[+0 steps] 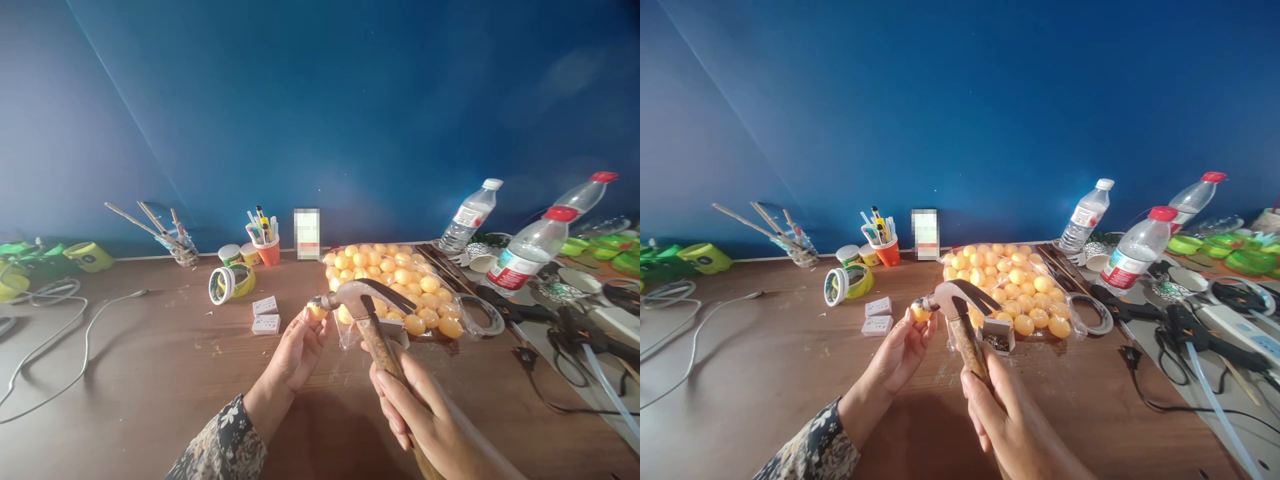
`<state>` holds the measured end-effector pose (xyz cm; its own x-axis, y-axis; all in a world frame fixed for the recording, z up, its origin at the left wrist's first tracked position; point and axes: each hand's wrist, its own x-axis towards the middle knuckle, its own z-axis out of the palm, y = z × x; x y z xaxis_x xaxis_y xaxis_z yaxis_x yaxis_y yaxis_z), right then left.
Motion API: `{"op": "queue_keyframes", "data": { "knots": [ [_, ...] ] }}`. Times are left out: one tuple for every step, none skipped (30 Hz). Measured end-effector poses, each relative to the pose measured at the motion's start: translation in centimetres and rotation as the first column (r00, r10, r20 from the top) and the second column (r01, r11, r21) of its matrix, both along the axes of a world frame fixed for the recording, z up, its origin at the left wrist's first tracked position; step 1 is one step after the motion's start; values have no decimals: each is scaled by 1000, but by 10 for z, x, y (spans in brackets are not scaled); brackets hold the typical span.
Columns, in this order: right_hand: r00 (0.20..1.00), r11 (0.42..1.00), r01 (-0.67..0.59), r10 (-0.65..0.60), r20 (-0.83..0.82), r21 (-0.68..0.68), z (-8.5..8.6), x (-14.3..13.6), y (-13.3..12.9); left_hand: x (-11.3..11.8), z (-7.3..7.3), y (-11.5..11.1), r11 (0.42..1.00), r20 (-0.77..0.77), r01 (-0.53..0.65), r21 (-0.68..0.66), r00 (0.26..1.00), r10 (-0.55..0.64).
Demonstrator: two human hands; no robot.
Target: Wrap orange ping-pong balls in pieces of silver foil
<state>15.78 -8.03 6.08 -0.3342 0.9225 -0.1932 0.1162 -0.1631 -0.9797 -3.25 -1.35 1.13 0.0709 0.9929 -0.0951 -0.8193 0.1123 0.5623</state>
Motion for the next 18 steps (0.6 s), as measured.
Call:
{"op": "queue_keyframes", "data": {
  "knots": [
    [1000,1000,3,-3,-6,4,1,0,0,0,1,0,1000,10,-8,-12,1000,8],
    [1000,1000,7,-7,-16,6,3,0,0,-1,1,0,1000,17,-14,-25,1000,15],
    [1000,1000,12,-12,-25,9,5,0,0,-2,2,0,999,23,-17,-38,1000,18],
    [999,1000,16,-16,-31,12,7,1,0,-2,2,0,999,30,-18,-50,999,19],
    [999,1000,20,-20,-32,13,9,1,0,-3,3,0,998,37,-15,-59,999,17],
    [999,1000,23,-23,-31,12,10,2,0,-3,3,1,998,44,-7,-67,999,10],
    [999,1000,24,-24,-28,12,10,2,0,-4,3,1,997,52,1,-76,999,3],
    [999,1000,23,-23,-24,11,10,2,0,-4,3,2,996,59,6,-84,998,-1],
    [1000,1000,22,-22,-21,8,9,2,0,-4,3,2,996,64,8,-92,998,-2],
    [1000,1000,23,-23,-21,5,7,2,0,-3,3,2,995,67,4,-98,998,3],
    [999,1000,25,-25,-23,6,5,2,0,-3,3,2,995,67,-4,-100,998,10],
    [999,1000,27,-27,-27,9,2,2,0,-3,2,2,995,66,-15,-97,998,21],
    [999,1000,27,-27,-29,12,0,1,0,-2,2,2,995,64,-22,-94,998,28],
    [999,1000,21,-20,-28,14,-3,0,0,-2,3,2,996,63,-25,-90,998,31],
    [1000,1000,8,-8,-23,17,-4,0,1,-2,3,1,996,61,-25,-87,998,30],
    [1000,1000,-9,10,-20,18,-5,-1,1,-1,3,1,996,58,-21,-88,998,27],
    [999,1000,-26,26,-23,15,-6,-1,2,-1,3,0,996,55,-16,-89,998,21],
    [999,999,-35,35,-33,9,-6,-2,3,-1,3,0,996,51,-15,-89,999,20]
  ]
}}
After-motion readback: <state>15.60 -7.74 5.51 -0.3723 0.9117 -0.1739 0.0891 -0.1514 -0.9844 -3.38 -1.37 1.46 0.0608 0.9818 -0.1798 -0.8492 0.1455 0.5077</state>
